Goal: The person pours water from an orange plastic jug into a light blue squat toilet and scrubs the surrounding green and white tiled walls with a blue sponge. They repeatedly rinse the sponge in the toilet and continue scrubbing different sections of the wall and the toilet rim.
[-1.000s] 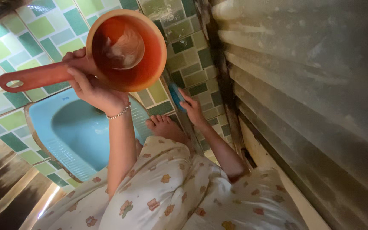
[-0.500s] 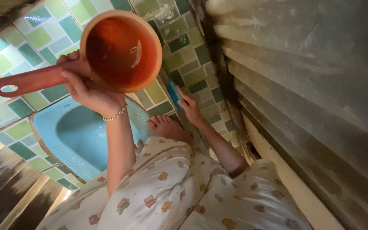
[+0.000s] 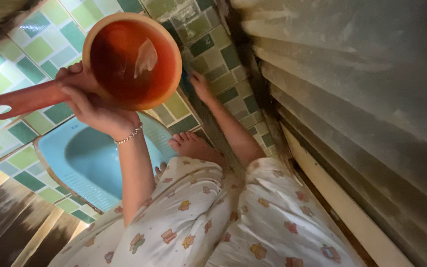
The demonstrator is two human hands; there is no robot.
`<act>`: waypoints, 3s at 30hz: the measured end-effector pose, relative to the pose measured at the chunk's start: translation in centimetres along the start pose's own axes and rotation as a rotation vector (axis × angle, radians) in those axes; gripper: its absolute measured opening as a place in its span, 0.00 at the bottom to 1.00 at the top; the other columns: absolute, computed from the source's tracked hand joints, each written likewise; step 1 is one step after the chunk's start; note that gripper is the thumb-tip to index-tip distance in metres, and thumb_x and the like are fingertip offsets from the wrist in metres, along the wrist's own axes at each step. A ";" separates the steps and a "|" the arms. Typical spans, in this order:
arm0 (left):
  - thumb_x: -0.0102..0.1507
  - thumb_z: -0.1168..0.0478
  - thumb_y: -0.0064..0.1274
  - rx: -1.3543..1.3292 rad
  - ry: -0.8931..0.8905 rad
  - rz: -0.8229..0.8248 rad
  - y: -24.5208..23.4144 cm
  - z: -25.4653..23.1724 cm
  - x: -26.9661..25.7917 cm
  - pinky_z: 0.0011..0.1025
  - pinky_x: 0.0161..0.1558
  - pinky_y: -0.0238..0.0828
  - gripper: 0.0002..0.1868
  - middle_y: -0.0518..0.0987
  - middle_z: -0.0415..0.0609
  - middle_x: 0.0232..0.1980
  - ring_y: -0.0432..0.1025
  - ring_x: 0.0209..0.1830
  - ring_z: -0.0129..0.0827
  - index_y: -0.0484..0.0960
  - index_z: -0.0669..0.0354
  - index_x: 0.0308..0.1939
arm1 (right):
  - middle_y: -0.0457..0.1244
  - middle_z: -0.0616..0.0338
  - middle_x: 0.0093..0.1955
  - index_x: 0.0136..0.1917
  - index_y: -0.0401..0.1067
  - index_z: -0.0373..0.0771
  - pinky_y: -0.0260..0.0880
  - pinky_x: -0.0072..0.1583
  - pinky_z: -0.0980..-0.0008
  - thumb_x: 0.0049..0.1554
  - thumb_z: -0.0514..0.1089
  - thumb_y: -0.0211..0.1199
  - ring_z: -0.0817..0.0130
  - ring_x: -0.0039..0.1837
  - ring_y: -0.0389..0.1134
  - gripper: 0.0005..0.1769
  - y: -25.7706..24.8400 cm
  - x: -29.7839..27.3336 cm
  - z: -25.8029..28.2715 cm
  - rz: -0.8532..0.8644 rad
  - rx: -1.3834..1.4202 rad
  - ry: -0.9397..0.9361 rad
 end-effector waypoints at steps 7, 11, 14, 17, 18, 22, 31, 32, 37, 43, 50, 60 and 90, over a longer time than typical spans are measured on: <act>0.79 0.52 0.43 -0.058 -0.017 0.023 0.5 0.9 0.1 0.39 0.72 0.63 0.19 0.72 0.48 0.61 0.67 0.63 0.35 0.66 0.60 0.67 | 0.56 0.62 0.53 0.84 0.57 0.42 0.58 0.55 0.70 0.69 0.43 0.54 0.72 0.52 0.54 0.31 -4.8 -16.6 0.2 0.123 -0.011 0.293; 0.78 0.52 0.43 -0.063 -0.023 0.006 0.5 1.3 -0.2 0.39 0.71 0.63 0.19 0.72 0.48 0.60 0.67 0.62 0.35 0.67 0.60 0.67 | 0.54 0.57 0.80 0.81 0.56 0.38 0.60 0.73 0.64 0.65 0.42 0.53 0.64 0.77 0.58 0.32 -3.2 -10.7 -1.9 0.118 0.226 0.070; 0.79 0.52 0.43 -0.012 -0.024 0.029 0.6 1.2 -0.9 0.39 0.72 0.62 0.19 0.72 0.48 0.59 0.67 0.63 0.35 0.67 0.61 0.67 | 0.61 0.41 0.76 0.82 0.60 0.34 0.65 0.72 0.60 0.67 0.44 0.56 0.58 0.70 0.65 0.32 -1.1 -2.8 -2.9 0.086 0.282 0.172; 0.79 0.52 0.43 0.020 -0.052 0.023 1.0 1.6 -1.3 0.41 0.72 0.63 0.19 0.72 0.49 0.60 0.67 0.63 0.36 0.67 0.61 0.67 | 0.60 0.53 0.76 0.78 0.61 0.34 0.61 0.72 0.62 0.68 0.46 0.56 0.61 0.75 0.62 0.28 -0.1 2.7 -2.0 0.066 0.199 0.112; 0.78 0.52 0.43 0.031 -0.063 0.008 0.9 1.5 -1.3 0.41 0.72 0.64 0.19 0.72 0.49 0.62 0.67 0.63 0.37 0.67 0.62 0.67 | 0.60 0.54 0.75 0.77 0.63 0.33 0.61 0.71 0.63 0.68 0.46 0.56 0.63 0.75 0.61 0.27 -0.2 3.1 -2.0 0.057 0.152 0.102; 0.79 0.51 0.43 0.028 -0.036 0.010 0.7 0.9 -1.1 0.38 0.72 0.64 0.21 0.72 0.50 0.59 0.67 0.63 0.36 0.67 0.63 0.68 | 0.61 0.54 0.76 0.79 0.61 0.36 0.57 0.75 0.64 0.68 0.44 0.56 0.62 0.75 0.61 0.29 -1.2 -4.1 -1.7 0.075 0.286 -0.137; 0.79 0.51 0.43 0.057 -0.043 0.009 0.4 1.3 -1.4 0.39 0.71 0.64 0.22 0.72 0.50 0.61 0.67 0.62 0.36 0.66 0.64 0.68 | 0.51 0.50 0.83 0.80 0.56 0.36 0.57 0.75 0.64 0.67 0.44 0.58 0.62 0.80 0.54 0.32 -1.2 -6.4 -3.5 0.091 0.314 -0.012; 0.78 0.51 0.43 0.060 -0.050 0.003 0.4 1.3 -1.5 0.39 0.71 0.64 0.22 0.72 0.50 0.61 0.67 0.62 0.36 0.66 0.64 0.68 | 0.54 0.49 0.81 0.80 0.58 0.36 0.58 0.75 0.63 0.67 0.44 0.57 0.61 0.79 0.57 0.30 -0.5 -3.5 -3.3 0.099 0.382 -0.014; 0.79 0.51 0.43 0.061 -0.060 0.014 0.5 1.1 -1.4 0.39 0.72 0.62 0.21 0.71 0.50 0.61 0.66 0.63 0.36 0.65 0.63 0.69 | 0.65 0.49 0.72 0.74 0.67 0.33 0.65 0.71 0.63 0.67 0.47 0.58 0.61 0.72 0.66 0.26 1.8 2.9 -2.7 0.037 0.085 0.165; 0.78 0.51 0.43 0.014 -0.057 0.029 0.6 0.8 -0.6 0.40 0.72 0.62 0.21 0.71 0.49 0.62 0.67 0.64 0.36 0.65 0.62 0.69 | 0.56 0.51 0.79 0.82 0.53 0.38 0.58 0.73 0.64 0.67 0.47 0.55 0.62 0.76 0.58 0.33 -2.9 -11.4 -4.3 0.042 0.222 0.229; 0.79 0.51 0.44 0.009 -0.041 0.015 -0.2 1.0 -0.8 0.38 0.69 0.62 0.21 0.71 0.49 0.58 0.67 0.63 0.35 0.66 0.63 0.69 | 0.63 0.46 0.72 0.75 0.64 0.31 0.60 0.72 0.60 0.66 0.48 0.55 0.56 0.71 0.63 0.28 -2.7 -8.3 -5.1 0.059 -0.234 0.095; 0.78 0.51 0.43 0.050 -0.037 -0.006 -0.1 0.6 -0.5 0.39 0.71 0.64 0.22 0.72 0.48 0.60 0.67 0.62 0.35 0.65 0.64 0.68 | 0.54 0.51 0.80 0.80 0.54 0.33 0.55 0.74 0.65 0.68 0.42 0.51 0.60 0.77 0.56 0.30 -1.7 -4.7 -5.1 0.021 0.083 0.154; 0.78 0.50 0.43 -0.049 0.002 0.013 -1.0 -1.0 0.3 0.38 0.69 0.61 0.20 0.71 0.47 0.60 0.66 0.64 0.36 0.65 0.58 0.67 | 0.44 0.51 0.87 0.84 0.49 0.36 0.46 0.80 0.60 0.70 0.45 0.50 0.57 0.86 0.44 0.32 -3.1 -17.7 4.0 0.119 0.006 0.096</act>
Point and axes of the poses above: each hand's wrist, its own x-axis towards the middle knuckle, its own y-axis out of the palm, z = x × y, the point moved 2 cm from there along x, towards the middle knuckle
